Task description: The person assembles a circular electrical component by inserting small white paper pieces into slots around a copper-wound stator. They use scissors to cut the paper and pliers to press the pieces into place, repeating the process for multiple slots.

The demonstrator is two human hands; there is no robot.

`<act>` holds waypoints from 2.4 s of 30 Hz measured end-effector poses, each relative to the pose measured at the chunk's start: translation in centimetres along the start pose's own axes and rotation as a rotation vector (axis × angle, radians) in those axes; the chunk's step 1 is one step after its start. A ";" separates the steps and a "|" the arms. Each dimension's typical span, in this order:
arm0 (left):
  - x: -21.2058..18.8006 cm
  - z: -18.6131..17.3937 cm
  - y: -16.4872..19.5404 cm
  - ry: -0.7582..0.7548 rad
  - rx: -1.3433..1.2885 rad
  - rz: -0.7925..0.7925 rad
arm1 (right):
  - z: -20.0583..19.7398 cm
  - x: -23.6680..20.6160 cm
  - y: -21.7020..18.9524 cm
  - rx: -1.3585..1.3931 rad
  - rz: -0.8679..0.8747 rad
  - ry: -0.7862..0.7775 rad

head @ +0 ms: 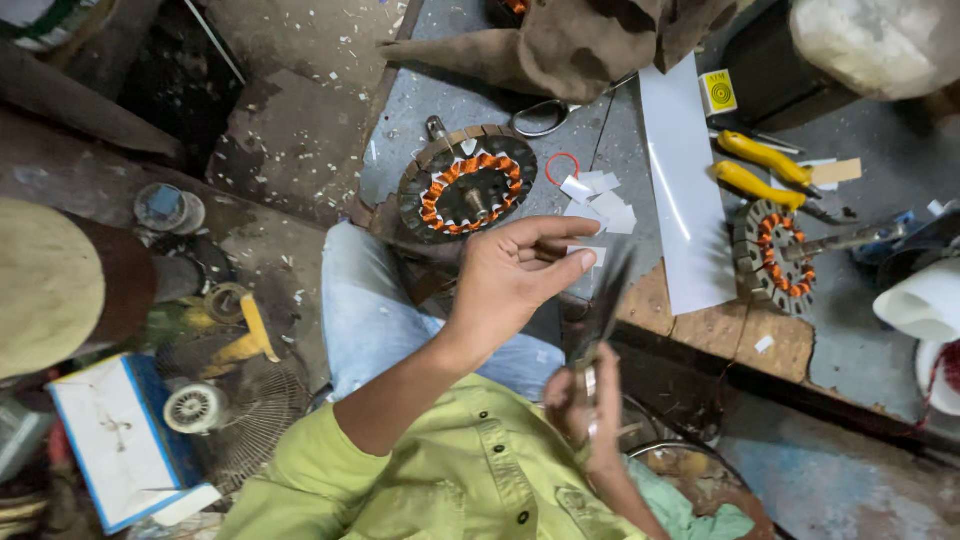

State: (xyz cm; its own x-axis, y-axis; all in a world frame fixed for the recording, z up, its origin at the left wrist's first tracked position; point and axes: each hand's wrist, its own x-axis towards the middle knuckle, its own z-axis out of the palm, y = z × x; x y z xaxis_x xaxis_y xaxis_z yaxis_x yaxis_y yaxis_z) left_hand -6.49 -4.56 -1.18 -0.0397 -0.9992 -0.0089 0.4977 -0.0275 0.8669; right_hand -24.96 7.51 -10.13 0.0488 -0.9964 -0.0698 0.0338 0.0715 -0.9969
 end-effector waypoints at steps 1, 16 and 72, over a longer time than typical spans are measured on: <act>0.1 0.1 0.1 0.001 -0.029 -0.017 | 0.0 -0.2 0.5 0.043 -0.024 -0.110; -0.8 -0.3 2.6 0.018 0.153 0.023 | 1.1 2.4 0.6 0.198 0.036 -0.179; -7.0 -2.7 -0.3 -0.054 0.064 -0.109 | -2.5 10.5 -1.8 -0.277 -0.424 -0.302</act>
State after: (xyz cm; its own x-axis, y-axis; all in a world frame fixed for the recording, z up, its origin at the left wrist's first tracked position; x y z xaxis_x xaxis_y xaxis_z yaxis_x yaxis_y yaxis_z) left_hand -4.05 2.34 -2.68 -0.1378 -0.9872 -0.0799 0.4320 -0.1325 0.8921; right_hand -26.96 -3.21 -9.11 0.3716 -0.8749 0.3106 -0.1477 -0.3860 -0.9106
